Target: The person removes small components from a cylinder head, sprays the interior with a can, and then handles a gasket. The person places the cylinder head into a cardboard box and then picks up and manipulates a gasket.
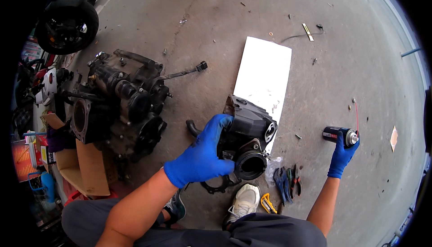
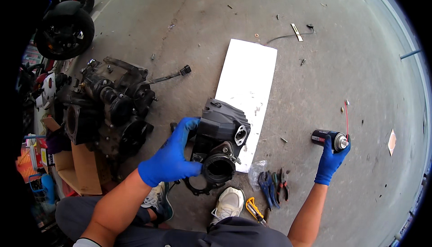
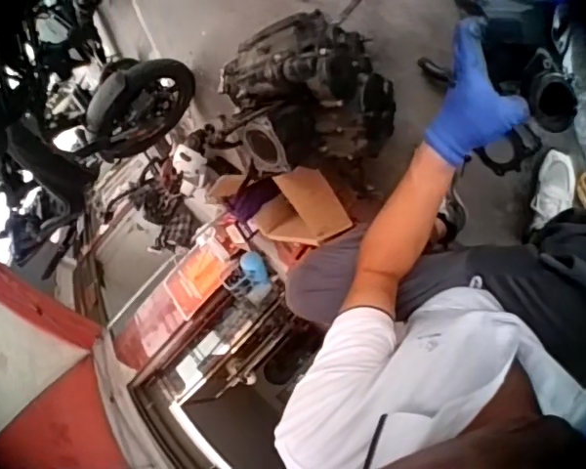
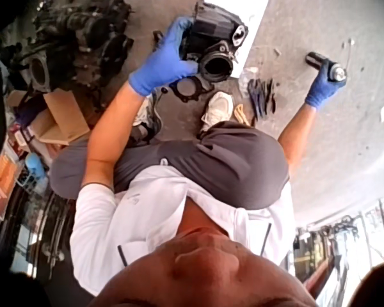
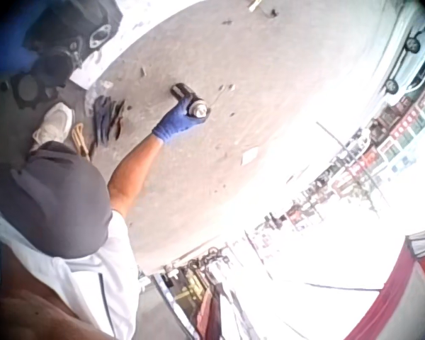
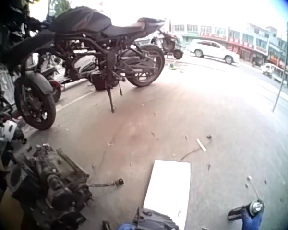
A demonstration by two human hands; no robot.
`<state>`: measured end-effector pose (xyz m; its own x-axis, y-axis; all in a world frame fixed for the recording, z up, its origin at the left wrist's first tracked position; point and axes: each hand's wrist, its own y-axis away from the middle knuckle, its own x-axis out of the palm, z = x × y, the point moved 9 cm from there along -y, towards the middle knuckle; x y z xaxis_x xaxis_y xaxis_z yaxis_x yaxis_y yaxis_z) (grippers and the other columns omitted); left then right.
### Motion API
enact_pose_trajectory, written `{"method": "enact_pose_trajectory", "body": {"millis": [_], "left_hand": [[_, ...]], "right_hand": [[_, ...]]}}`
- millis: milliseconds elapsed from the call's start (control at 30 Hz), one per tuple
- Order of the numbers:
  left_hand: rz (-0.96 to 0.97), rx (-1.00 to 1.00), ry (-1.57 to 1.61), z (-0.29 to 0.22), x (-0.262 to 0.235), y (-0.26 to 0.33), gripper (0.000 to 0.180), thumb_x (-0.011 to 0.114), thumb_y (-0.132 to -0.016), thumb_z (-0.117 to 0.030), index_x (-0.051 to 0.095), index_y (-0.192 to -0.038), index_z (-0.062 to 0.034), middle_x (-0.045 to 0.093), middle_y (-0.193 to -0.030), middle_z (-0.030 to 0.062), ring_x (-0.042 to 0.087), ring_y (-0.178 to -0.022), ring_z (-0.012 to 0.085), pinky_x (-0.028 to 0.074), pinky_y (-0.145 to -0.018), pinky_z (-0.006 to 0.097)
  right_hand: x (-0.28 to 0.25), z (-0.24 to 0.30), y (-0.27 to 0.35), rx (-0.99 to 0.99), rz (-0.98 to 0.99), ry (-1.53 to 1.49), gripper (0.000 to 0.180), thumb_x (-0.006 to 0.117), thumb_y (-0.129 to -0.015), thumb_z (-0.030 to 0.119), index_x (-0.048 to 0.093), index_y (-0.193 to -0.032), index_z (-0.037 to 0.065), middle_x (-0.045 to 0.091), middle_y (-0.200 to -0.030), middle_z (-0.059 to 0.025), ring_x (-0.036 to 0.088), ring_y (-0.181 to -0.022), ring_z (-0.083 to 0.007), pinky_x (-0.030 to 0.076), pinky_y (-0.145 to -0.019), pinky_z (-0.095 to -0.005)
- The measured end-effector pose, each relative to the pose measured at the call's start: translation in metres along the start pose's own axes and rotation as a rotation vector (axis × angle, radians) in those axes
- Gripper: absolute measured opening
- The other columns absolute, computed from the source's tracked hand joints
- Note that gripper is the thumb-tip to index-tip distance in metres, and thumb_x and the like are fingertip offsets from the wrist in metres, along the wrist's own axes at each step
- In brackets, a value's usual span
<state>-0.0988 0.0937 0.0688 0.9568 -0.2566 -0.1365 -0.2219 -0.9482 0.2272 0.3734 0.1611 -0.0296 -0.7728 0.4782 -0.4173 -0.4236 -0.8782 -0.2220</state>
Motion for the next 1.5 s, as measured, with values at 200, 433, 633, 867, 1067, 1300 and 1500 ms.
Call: {"method": "enact_pose_trajectory", "body": {"millis": [200,433,633,867,1067,1300,1500], "left_hand": [[0.014,-0.005,0.015,-0.005,0.017,-0.021,0.079,0.074,-0.068,-0.002,0.038,-0.138,-0.0027,0.051,-0.133,0.0121,0.053,-0.124,0.022,0.042,-0.108,0.038],[-0.171,-0.035,0.153,-0.042,0.054,-0.076,0.074,0.076,-0.064,0.002,0.045,-0.13,-0.0027,0.057,-0.123,0.011,0.059,-0.112,0.021,0.05,-0.1,0.036],[-0.185,-0.034,0.13,-0.12,0.056,-0.102,0.064,0.06,-0.077,-0.007,0.043,-0.138,0.004,0.057,-0.129,0.0181,0.06,-0.118,0.0284,0.05,-0.104,0.042],[-0.137,-0.014,0.34,-0.169,-0.02,-0.043,0.054,0.051,-0.092,-0.026,0.052,-0.14,-0.0019,0.056,-0.139,0.0184,0.055,-0.126,0.0335,0.037,-0.114,0.051],[-0.211,-0.041,0.332,-0.159,-0.046,-0.032,0.057,0.045,-0.099,-0.039,0.045,-0.145,-0.0049,0.052,-0.143,0.0166,0.051,-0.131,0.0338,0.035,-0.114,0.051],[-0.252,-0.063,0.333,-0.139,-0.042,-0.034,0.056,0.046,-0.099,-0.036,0.043,-0.145,-0.0043,0.052,-0.142,0.0169,0.052,-0.129,0.0328,0.037,-0.113,0.049],[-0.274,-0.052,0.327,-0.142,-0.047,-0.029,0.056,0.047,-0.099,-0.034,0.042,-0.146,-0.0039,0.053,-0.141,0.0171,0.053,-0.128,0.032,0.039,-0.111,0.048]], "right_hand": [[-0.043,0.059,0.06,0.075,-0.265,-0.076,0.048,0.061,-0.098,0.014,0.045,-0.14,-0.001,0.058,-0.124,-0.0136,0.059,-0.106,-0.0196,0.049,-0.09,-0.0317],[0.108,0.058,0.161,0.617,0.579,-0.45,0.042,0.063,-0.093,0.015,0.054,-0.132,0.0,0.065,-0.114,-0.012,0.063,-0.1,-0.0163,0.051,-0.087,-0.0307],[0.132,0.091,0.167,0.448,0.882,-0.553,0.073,0.068,-0.088,0.02,0.034,-0.151,0.003,0.055,-0.131,-0.0223,0.06,-0.112,-0.0269,0.051,-0.093,-0.0365],[0.141,0.168,0.133,0.394,1.225,-1.015,0.099,0.074,-0.078,0.019,0.015,-0.156,0.002,0.046,-0.145,-0.0249,0.05,-0.132,-0.0302,0.046,-0.104,-0.0388],[0.128,0.196,0.13,0.351,1.163,-1.124,0.097,0.073,-0.081,0.019,0.012,-0.151,-0.007,0.06,-0.125,-0.0257,0.063,-0.114,-0.0332,0.05,-0.095,-0.04],[0.12,0.194,0.122,0.259,1.132,-1.039,0.091,0.072,-0.077,0.018,0.02,-0.146,-0.01,0.063,-0.113,-0.0289,0.066,-0.098,-0.0435,0.053,-0.083,-0.0452],[0.128,0.193,0.12,0.169,1.116,-0.963,0.1,0.075,-0.079,0.015,0.011,-0.151,-0.011,0.064,-0.115,-0.0242,0.065,-0.106,-0.0357,0.051,-0.092,-0.0413]]}}
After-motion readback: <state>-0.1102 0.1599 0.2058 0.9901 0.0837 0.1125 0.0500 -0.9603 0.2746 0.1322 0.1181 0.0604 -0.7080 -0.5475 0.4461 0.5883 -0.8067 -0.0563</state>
